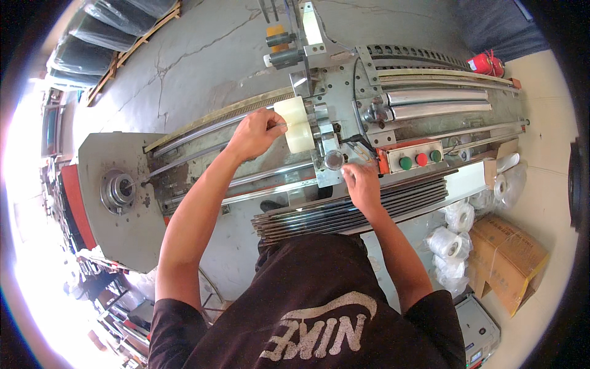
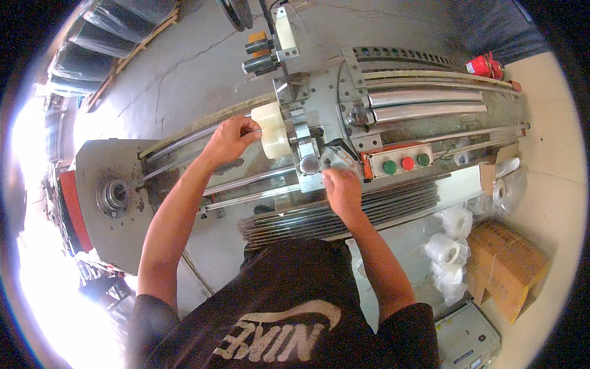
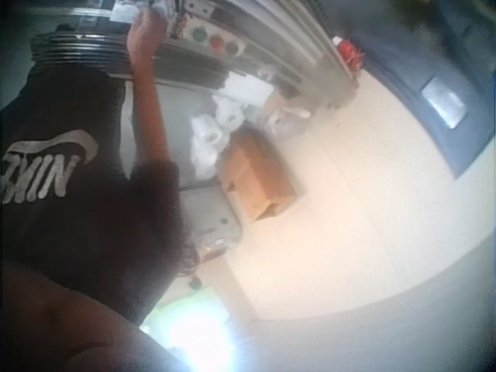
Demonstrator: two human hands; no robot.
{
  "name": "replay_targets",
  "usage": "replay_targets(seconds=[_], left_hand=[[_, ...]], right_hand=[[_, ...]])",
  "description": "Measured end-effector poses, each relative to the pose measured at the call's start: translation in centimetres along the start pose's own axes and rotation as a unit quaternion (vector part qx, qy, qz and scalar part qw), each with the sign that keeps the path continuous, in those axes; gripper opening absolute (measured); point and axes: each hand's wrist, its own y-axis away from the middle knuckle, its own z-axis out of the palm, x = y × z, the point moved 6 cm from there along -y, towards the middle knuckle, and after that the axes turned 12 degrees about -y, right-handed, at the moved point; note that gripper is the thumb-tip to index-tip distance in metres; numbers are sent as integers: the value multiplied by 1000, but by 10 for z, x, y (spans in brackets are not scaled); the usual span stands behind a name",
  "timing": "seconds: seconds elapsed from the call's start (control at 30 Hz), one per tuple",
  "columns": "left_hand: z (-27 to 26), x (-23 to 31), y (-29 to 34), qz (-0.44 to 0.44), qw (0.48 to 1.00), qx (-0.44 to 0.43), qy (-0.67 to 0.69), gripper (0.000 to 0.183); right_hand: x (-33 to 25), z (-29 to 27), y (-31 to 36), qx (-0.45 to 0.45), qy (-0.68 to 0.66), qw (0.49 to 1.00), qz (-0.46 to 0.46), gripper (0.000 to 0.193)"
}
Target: The person operates an industrial machine to process metal rods, feeding rods through rollers, aligning them on a support rack, and then gathering them into a bundle to be placed on a separate table for inspection or further sorting.
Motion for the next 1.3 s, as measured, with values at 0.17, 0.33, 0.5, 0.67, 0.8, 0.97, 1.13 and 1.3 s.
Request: replay_targets(seconds=[0.17,0.33,0.5,0.67,0.8,0.97,1.13,1.3], left_hand=[[6,-3,-2,5,1000,-16,14,27],[4,2,2,21,1000,-14,12,29],[-1,6,13,14,999,-36,0,25],[-1,12,16,38,998,-47,-9,31],[-7,5,37,45,998,-7,38,51],[-57,-94,100,-8,991,108,-80,64],[-111,-259,180,-150,922,36,-354,28],[-108,-283,202,-93,929,83,-349,20]], right_hand=[[24,19,-22,29,115,992,-42,19],[10,21,-5,-13,148,988,-35,26],[-79,42,13,-215,-142,965,42,33],[-137,141,-44,-169,-674,681,233,45],[-152,192,-88,-22,-732,633,252,38],[-150,174,-92,37,-704,637,312,22],[-145,136,-101,95,-665,684,286,24],[-123,63,-105,180,-601,748,217,27]])
